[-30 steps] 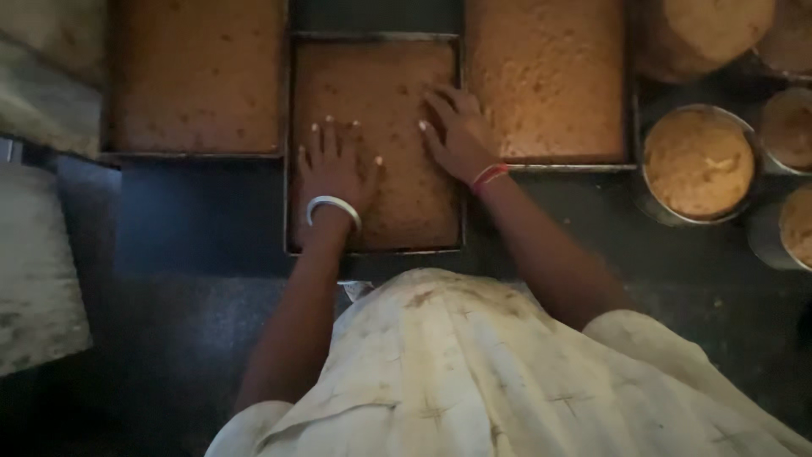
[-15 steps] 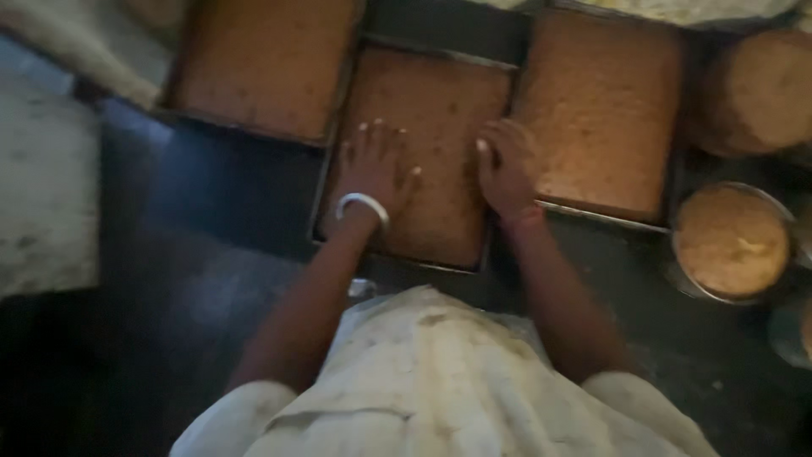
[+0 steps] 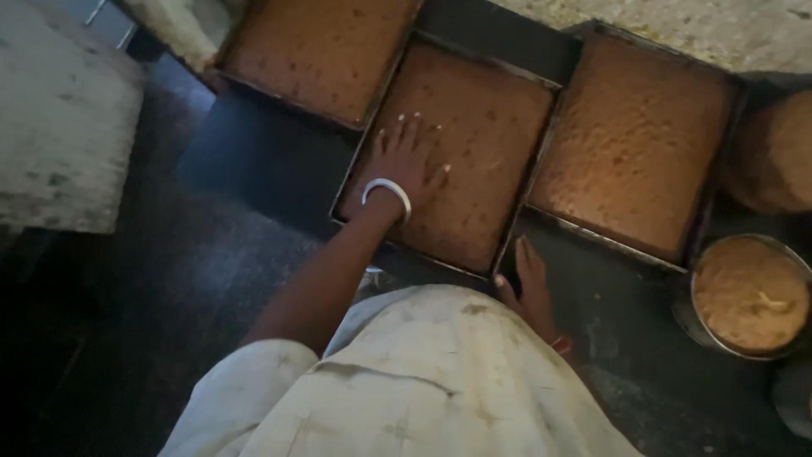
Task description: The person checks baked cakes in various rectangular and circular pans by pressing their tops with their hands, moves several pans around the workstation, and carries one rectangular pan towards an oven.
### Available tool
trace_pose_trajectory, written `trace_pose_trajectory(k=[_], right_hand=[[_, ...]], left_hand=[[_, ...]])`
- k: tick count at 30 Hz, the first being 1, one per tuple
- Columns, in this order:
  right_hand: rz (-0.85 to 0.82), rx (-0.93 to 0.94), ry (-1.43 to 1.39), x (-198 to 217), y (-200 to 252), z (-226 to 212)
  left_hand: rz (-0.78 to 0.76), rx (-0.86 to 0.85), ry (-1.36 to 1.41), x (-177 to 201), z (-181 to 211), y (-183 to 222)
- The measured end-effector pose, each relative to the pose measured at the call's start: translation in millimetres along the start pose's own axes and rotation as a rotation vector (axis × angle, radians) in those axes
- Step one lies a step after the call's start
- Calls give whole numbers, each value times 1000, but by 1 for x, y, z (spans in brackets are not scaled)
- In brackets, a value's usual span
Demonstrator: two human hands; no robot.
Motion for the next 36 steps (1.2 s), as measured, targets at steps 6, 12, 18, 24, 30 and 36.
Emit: trace_pose_trajectory(k=[6,12,18,24,30,36], right_hand=[[-85,38,-35,-14,-27,-19],[-108,59,2,-23,-41,-6],[-47,101,-11,-15,-41,-14],[53,43,37,-2,-37,-34],[174,-47,49,4,-31,-30],[405,-248,-216,19,-21,3]], left_hand=[[40,-11,15,3,2,1],[3,5,36,1,0,3],[73,-38,-22,-5,-2,-4],[-4,-9,5,-5,-2,-1],[-26,-34,5,-3,1,-4],[9,-53,-33,-2,1,-3]])
Point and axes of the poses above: each hand's wrist, its own y-axis away from the middle knuckle, its own x-axis out of the back of the hand, z = x × y, the point moved 10 cm from there along -y, towards the middle knuckle, and after that the axes turned 7 degrees about -x, right-handed, at the moved point
